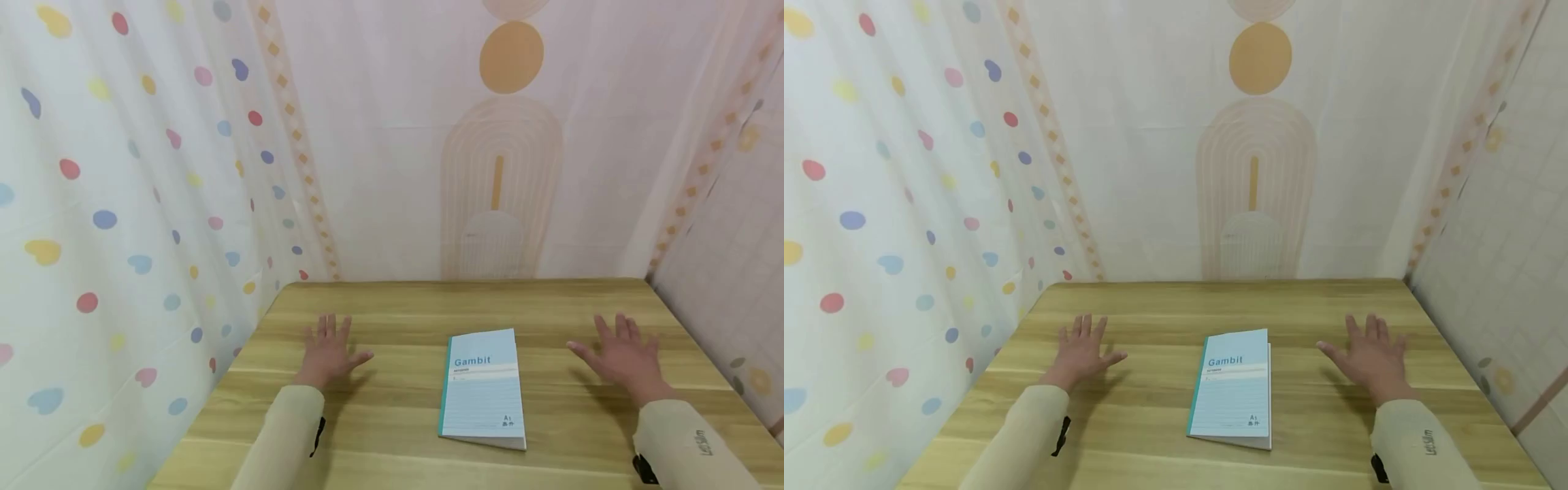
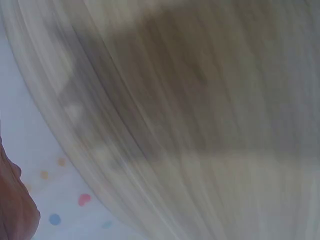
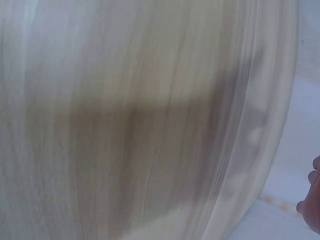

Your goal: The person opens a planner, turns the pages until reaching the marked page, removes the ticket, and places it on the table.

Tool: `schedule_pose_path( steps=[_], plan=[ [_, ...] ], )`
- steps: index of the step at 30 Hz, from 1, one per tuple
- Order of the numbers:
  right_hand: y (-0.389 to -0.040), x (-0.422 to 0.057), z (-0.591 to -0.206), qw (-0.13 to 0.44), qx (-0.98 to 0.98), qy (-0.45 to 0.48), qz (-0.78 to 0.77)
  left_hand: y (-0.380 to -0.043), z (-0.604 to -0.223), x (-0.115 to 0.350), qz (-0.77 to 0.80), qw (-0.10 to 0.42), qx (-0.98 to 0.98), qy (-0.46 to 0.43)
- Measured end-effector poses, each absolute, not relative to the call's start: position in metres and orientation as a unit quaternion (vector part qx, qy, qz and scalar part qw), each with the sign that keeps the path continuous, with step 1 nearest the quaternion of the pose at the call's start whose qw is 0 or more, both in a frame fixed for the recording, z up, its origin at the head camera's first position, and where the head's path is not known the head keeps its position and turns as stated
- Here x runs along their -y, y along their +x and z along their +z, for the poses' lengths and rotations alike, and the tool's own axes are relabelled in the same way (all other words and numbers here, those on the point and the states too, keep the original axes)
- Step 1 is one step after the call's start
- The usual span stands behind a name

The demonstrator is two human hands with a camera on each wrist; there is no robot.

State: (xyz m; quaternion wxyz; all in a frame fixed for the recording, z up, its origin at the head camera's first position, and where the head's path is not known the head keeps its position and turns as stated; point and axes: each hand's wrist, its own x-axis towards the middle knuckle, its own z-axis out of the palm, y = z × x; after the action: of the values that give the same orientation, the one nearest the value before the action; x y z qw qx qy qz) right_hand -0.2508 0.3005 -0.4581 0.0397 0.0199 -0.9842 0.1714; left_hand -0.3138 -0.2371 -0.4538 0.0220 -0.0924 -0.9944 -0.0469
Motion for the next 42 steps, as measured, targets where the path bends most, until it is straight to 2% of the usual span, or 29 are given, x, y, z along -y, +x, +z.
schedule_pose_path(
  steps=[17,26,36,42],
  plan=[
    [-0.257,-0.270,-0.453,0.055,0.974,0.040,0.215,-0.317,-0.456,0.194,-0.066,0.042,0.984,-0.159],
    [-0.260,-0.244,-0.452,0.062,0.971,0.056,0.225,-0.306,-0.449,0.171,-0.097,0.014,0.977,-0.187],
    [-0.259,-0.224,-0.454,0.055,0.959,0.068,0.269,-0.302,-0.460,0.155,-0.112,0.002,0.971,-0.210],
    [-0.258,-0.214,-0.459,0.033,0.944,0.057,0.322,-0.298,-0.466,0.143,-0.130,-0.014,0.967,-0.218]
  ],
)
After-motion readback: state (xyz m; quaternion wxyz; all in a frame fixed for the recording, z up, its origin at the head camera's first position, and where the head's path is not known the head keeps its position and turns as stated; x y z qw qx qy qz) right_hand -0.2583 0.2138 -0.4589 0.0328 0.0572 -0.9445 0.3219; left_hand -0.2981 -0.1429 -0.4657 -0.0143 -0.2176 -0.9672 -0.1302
